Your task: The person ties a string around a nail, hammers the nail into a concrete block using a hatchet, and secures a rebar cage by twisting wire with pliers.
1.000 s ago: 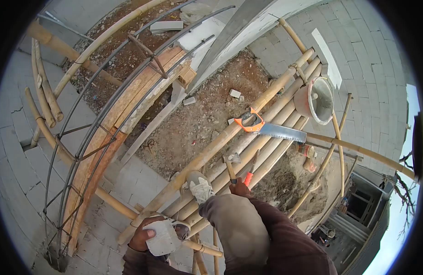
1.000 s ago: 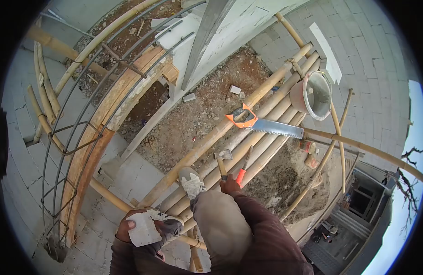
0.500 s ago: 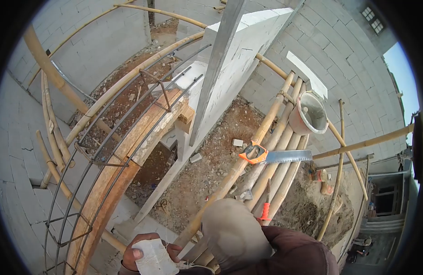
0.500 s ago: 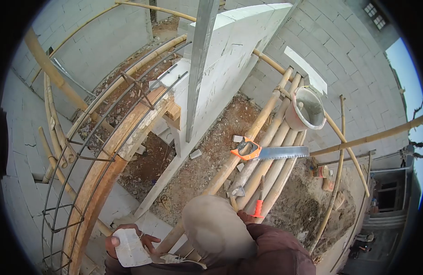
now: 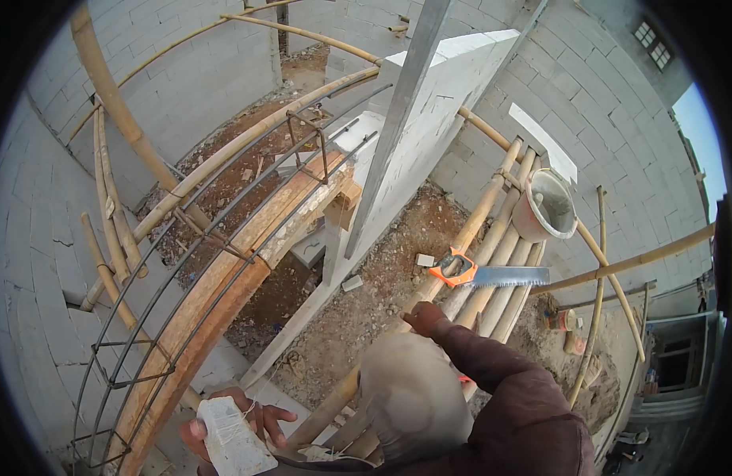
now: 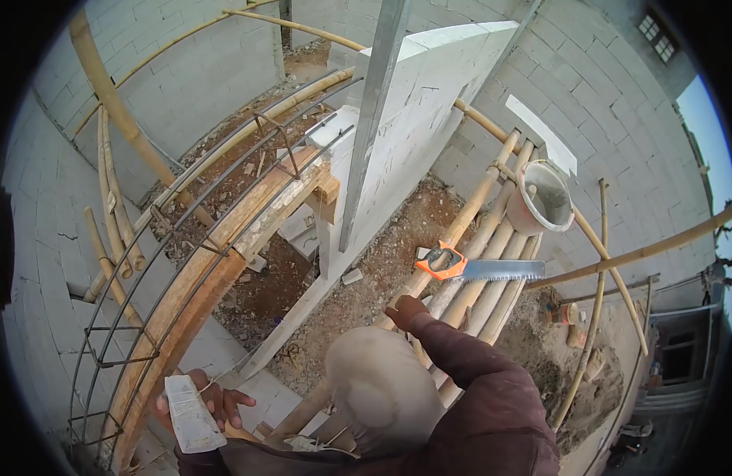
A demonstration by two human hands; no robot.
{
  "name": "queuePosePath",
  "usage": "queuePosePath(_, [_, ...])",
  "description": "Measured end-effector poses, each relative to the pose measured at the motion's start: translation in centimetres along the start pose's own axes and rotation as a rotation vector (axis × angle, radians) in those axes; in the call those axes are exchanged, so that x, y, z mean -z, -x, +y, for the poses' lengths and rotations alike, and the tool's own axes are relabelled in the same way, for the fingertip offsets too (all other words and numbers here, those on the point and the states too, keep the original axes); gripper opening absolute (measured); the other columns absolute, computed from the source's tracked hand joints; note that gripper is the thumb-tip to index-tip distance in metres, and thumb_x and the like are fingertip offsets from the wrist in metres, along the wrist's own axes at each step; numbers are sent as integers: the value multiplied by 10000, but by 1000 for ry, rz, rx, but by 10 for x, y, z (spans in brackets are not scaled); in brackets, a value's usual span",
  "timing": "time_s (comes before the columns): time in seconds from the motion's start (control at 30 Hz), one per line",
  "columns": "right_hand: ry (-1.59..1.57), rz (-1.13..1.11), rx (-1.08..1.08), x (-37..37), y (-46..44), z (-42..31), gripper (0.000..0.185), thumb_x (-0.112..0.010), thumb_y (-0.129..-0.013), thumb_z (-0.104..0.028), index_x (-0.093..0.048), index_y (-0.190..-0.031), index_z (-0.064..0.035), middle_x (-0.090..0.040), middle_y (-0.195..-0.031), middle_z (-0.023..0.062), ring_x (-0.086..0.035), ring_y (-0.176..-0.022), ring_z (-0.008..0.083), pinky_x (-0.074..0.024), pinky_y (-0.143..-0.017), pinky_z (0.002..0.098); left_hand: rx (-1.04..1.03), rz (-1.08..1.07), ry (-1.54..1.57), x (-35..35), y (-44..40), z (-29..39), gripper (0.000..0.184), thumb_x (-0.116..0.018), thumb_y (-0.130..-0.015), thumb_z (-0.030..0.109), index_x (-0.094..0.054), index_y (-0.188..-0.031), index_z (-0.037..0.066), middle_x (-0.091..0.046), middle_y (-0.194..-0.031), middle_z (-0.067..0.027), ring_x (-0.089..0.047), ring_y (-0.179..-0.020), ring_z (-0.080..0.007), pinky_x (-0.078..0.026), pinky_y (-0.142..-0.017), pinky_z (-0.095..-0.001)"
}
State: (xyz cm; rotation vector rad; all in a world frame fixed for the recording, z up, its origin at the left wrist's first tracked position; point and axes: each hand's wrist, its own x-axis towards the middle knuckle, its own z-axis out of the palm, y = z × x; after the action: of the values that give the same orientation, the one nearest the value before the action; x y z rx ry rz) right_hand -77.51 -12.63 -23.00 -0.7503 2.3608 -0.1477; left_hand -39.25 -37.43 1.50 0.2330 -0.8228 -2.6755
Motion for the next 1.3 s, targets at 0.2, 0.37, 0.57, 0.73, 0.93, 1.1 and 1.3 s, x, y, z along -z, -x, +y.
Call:
queuePosePath(0.2, [-1115, 280, 182, 38, -120, -144, 907, -746, -819, -449, -361, -1384, 147, -584, -1236, 252, -619, -1079, 280, -515, -873, 372, -131, -199, 54, -13, 11, 3, 639, -497, -900, 616, -600, -982, -9, -658, -764, -183, -690, -854, -426, -312, -1056, -646])
queuePosePath(0.37, [-1145, 517, 397, 5, -160, -201, 707, -712, -863, -383, -444, -1323, 83, -575, -1262, 238, -601, -1124, 310, -507, -899, 396, -108, -363, 3, 0, 25, 24, 702, -495, -897, 611, -619, -1064, -60, -675, -822, -240, -683, -905, -429, -281, -1073, -649])
queuePosePath(0.57, [-923, 600, 542, 42, -76, -234, 243, -526, -1000, -209, -562, -1118, 0, -652, -802, 158, -642, -758, 319, -505, -729, 437, -198, -286, 131, -15, 32, 14, 653, -484, -905, 567, -607, -1052, -57, -671, -823, -250, -675, -918, -424, -267, -1079, -645])
queuePosePath(0.73, [-448, 542, 761, 91, -5, -267, 251, -470, -1015, -207, -588, -917, -9, -631, -779, 223, -620, -748, 429, -484, -711, 501, -153, -212, -16, -22, 35, 21, 609, -457, -926, 554, -595, -1022, -31, -651, -763, -218, -676, -910, -413, -290, -1070, -633])
queuePosePath(0.93, [32, 261, 846, 112, 21, -299, 285, -473, -991, -229, -602, -855, -15, -648, -783, 235, -623, -806, 466, -482, -760, 554, -145, -135, -9, -38, 33, 21, 569, -458, -943, 557, -568, -1010, 3, -649, -766, -187, -683, -869, -411, -291, -1069, -632])
queuePosePath(1.1, [52, 251, 941, 114, 41, -313, 269, -521, -947, -230, -608, -805, -19, -643, -755, 240, -623, -774, 473, -500, -744, 543, -119, -138, -92, -41, 35, 26, 571, -506, -920, 582, -545, -1004, 19, -653, -777, -169, -686, -821, -420, -290, -1063, -645])
queuePosePath(1.3, [358, 289, 845, 132, 71, -307, 144, -605, -820, -141, -680, -813, -18, -697, -796, 209, -700, -779, 386, -563, -728, 469, -288, -33, -108, -49, 37, 19, 646, -509, -890, 635, -541, -1034, 7, -632, -733, -159, -688, -798, -406, -368, -987, -663])
